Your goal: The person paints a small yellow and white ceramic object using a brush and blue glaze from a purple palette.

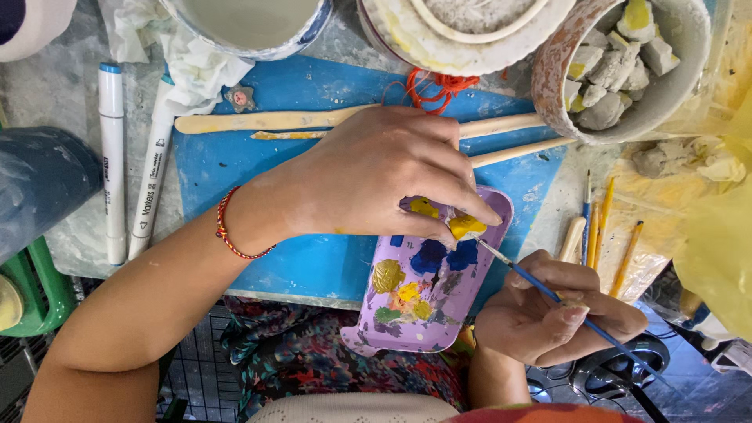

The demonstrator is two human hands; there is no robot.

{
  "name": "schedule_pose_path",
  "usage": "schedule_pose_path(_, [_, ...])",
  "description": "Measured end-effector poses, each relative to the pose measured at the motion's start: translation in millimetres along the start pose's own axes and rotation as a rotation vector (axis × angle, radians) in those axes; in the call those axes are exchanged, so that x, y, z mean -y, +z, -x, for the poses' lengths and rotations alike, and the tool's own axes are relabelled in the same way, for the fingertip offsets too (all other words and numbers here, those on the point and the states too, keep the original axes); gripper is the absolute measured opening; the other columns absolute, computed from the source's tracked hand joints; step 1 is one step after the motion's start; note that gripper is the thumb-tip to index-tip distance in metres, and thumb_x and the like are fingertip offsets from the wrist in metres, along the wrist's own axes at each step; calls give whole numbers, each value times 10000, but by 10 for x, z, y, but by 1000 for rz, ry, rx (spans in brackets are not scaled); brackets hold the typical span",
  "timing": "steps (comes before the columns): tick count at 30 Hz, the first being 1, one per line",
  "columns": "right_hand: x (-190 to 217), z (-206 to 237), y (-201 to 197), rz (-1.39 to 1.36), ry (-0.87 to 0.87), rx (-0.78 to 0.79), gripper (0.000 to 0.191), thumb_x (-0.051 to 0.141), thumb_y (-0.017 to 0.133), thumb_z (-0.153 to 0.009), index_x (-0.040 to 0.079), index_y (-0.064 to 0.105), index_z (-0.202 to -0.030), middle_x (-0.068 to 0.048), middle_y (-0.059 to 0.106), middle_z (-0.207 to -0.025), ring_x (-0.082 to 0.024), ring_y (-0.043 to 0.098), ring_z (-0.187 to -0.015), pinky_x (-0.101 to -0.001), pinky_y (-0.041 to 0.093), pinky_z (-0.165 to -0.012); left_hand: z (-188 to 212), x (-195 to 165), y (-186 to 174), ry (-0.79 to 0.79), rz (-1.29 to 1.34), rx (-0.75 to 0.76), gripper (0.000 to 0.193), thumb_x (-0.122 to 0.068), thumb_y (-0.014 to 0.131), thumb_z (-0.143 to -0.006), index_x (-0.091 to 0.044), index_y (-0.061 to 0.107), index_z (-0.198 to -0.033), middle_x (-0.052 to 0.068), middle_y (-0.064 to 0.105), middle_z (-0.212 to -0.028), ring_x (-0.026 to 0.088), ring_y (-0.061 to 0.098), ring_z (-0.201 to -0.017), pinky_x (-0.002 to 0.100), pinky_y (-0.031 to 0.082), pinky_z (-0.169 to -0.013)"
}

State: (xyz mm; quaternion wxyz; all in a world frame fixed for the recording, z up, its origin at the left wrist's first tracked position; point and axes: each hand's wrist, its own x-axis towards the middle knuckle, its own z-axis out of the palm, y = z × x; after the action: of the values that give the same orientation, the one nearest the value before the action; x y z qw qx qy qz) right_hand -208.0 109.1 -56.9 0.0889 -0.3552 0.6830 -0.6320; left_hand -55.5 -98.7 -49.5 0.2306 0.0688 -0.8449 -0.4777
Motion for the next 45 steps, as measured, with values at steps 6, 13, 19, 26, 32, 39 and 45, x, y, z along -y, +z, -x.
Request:
schedule_pose_path(6, [12,6,4,67,-19,-30,344,335,458,-1165,53,270,-1103,-187,481,-711,-188,418,-458,-242,338,-443,0,-7,3,-6,-1,4,405,-299,858,-776,-265,788,-1173,-57,711,-953,172,615,-927,330,523,-787])
schedule_pose_path(13, [-69,25,145,10,-188,-193,322,321,424,-1143,47,278,-1054,-152,389,-699,-169,342,-433,-251,282,-393,2,-8,-9,-12,-5,8,403,-312,860,-774,-271,788,-1168,-58,713,-959,176,619,-938,336,524,-801])
schedule_pose_path(19, [0,71,198,43,-146,-132,331,339,412,-1165,47,286,-1073,-140,406,-663,-188,368,-442,-259,287,-419,9,2,-14,10,-9,-1,409,-295,854,-780,-266,785,-1182,-67,726,-1006,174,623,-957,331,527,-811])
schedule_pose_path(26, [22,10,129,-15,-72,-73,336,332,478,-1135,62,285,-1080,-184,500,-776,-172,417,-445,-242,318,-414,2,-3,-2,-8,-10,8,393,-291,860,-771,-264,796,-1158,-66,721,-965,167,619,-929,330,521,-774])
schedule_pose_path(32, [-1,-3,58,127,-121,-9,324,330,471,-1156,73,287,-1089,-166,480,-715,-160,369,-412,-246,293,-404,0,1,-1,2,3,4,405,-301,860,-773,-267,789,-1171,-70,719,-974,162,623,-945,329,527,-807])
schedule_pose_path(39, [-36,1,48,159,-147,-61,325,336,444,-1159,46,307,-1105,-160,478,-705,-174,399,-424,-247,305,-402,3,8,5,2,-1,5,404,-296,864,-782,-275,785,-1177,-74,720,-979,162,622,-949,328,525,-806])
schedule_pose_path(45, [-81,53,75,21,-146,-181,314,311,433,-1176,48,281,-1094,-178,456,-766,-205,409,-467,-280,330,-439,5,17,-5,14,-1,4,403,-299,857,-789,-270,780,-1183,-70,717,-989,169,624,-962,335,527,-827])
